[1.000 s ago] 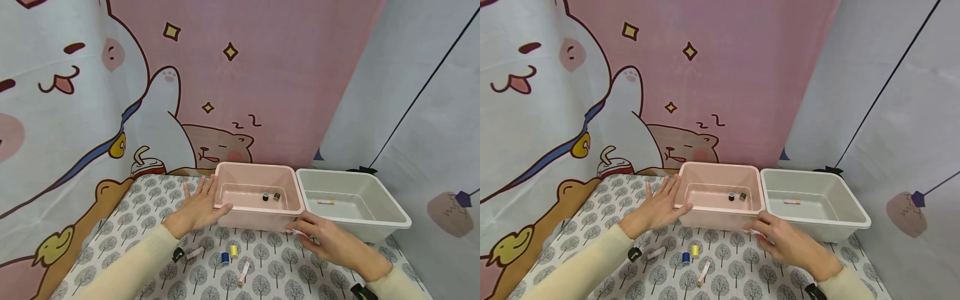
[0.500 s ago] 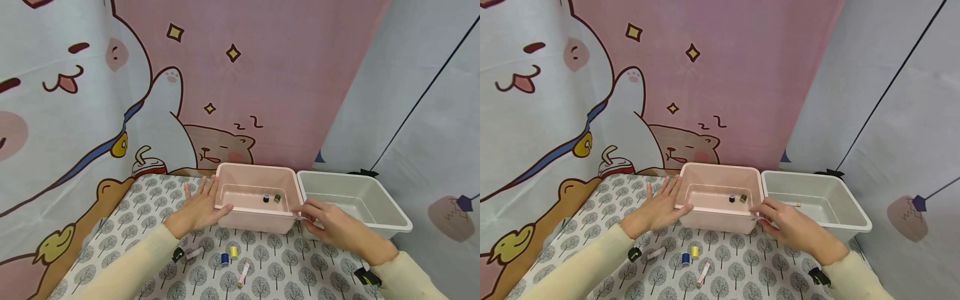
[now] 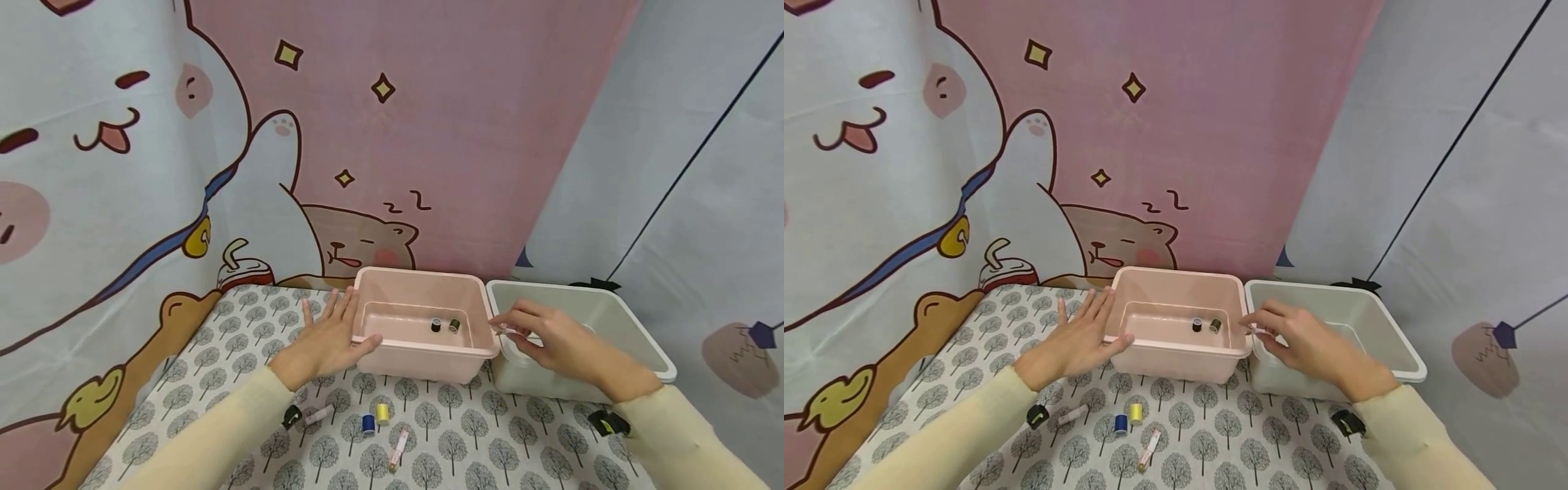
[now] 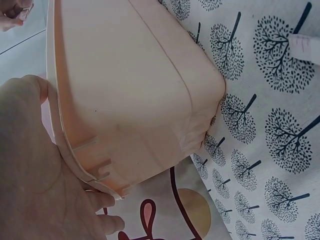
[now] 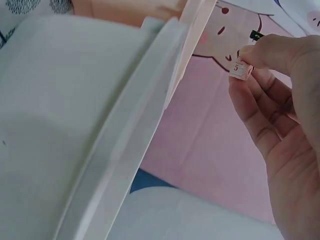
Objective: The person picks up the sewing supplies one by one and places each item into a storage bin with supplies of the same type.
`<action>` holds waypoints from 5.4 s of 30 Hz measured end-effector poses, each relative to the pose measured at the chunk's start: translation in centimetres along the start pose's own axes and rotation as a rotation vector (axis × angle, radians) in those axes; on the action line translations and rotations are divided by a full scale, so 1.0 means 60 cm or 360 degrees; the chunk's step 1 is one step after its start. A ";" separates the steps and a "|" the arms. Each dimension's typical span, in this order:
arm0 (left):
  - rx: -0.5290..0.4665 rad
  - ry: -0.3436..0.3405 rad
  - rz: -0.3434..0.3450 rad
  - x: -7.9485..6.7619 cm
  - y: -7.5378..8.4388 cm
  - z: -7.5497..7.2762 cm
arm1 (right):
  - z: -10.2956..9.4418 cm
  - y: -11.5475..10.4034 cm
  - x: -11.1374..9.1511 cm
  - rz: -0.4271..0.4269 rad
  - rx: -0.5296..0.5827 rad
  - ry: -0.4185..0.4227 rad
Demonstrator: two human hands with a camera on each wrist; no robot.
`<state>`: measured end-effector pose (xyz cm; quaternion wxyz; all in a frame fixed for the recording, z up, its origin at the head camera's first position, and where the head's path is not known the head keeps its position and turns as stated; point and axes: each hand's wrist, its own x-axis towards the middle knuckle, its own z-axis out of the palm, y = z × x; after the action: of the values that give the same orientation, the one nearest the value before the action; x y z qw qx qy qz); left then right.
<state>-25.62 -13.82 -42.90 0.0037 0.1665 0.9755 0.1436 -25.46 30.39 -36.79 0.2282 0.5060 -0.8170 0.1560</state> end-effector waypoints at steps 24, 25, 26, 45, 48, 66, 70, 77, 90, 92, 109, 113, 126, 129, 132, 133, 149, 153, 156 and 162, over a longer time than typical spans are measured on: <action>0.0035 0.0012 -0.0010 0.002 0.000 -0.001 | -0.031 0.128 -0.030 0.0248 -0.0194 -0.0039; 0.0034 0.0011 -0.0011 0.002 0.000 -0.001 | -0.032 0.133 -0.031 0.0254 -0.0200 -0.0045; 0.0034 0.0008 -0.0013 0.002 0.000 -0.001 | -0.032 0.138 -0.032 0.0258 -0.0200 -0.0045; 0.0048 0.0001 -0.0016 0.002 0.001 0.003 | -0.040 0.205 -0.026 0.0711 -0.0020 -0.0347; 0.0040 -0.0015 -0.0022 0.002 0.002 0.002 | -0.039 0.214 -0.023 0.0770 -0.0001 -0.0394; 0.0066 -0.0038 -0.0036 0.009 0.005 0.003 | -0.025 0.237 -0.013 0.0864 0.0026 -0.0456; 0.0072 -0.0035 -0.0037 0.010 0.005 0.004 | -0.023 0.234 -0.011 0.0829 -0.0006 -0.0426; 0.0075 -0.0041 -0.0040 0.011 0.004 0.004 | -0.025 0.225 -0.008 0.0807 -0.0054 -0.0389; 0.0061 -0.0032 -0.0043 0.011 0.006 0.003 | -0.028 0.200 -0.019 0.0777 -0.0083 -0.0270; 0.0060 -0.0036 -0.0043 0.010 0.006 0.003 | -0.027 0.192 -0.022 0.0749 -0.0097 -0.0241; 0.0038 -0.0033 -0.0042 0.011 0.005 0.005 | -0.023 0.115 -0.026 0.0624 -0.0123 -0.0138; 0.0036 -0.0037 -0.0045 0.013 0.005 0.004 | -0.018 0.099 -0.026 0.0583 -0.0136 -0.0085; 0.0025 -0.0045 -0.0041 0.012 0.005 0.006 | 0.009 0.060 -0.037 0.0350 -0.0082 0.0072; 0.0030 -0.0047 -0.0043 0.012 0.004 0.005 | 0.018 0.047 -0.040 0.0327 -0.0070 0.0100; 0.0030 -0.0044 -0.0040 0.012 0.003 0.005 | 0.027 0.032 -0.045 0.0316 -0.0071 0.0138; 0.0030 -0.0046 -0.0041 0.012 0.003 0.005 | 0.029 0.027 -0.047 0.0324 -0.0078 0.0149; 0.0005 -0.0029 -0.0021 0.013 0.001 0.007 | 0.061 -0.049 -0.067 0.0388 -0.0011 0.0202; 0.0000 -0.0020 -0.0015 0.012 0.001 0.006 | 0.072 -0.065 -0.072 0.0381 0.0041 0.0180; 0.0001 -0.0022 -0.0016 0.012 0.001 0.006 | 0.080 -0.075 -0.076 0.0364 0.0073 0.0173; -0.0006 -0.0028 -0.0020 0.012 0.001 0.007 | 0.098 -0.094 -0.076 0.0254 0.0059 0.0194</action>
<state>-26.28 -13.43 -43.25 0.0133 0.1617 0.9762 0.1439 -19.88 28.50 -44.07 0.2548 0.4331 -0.8363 0.2193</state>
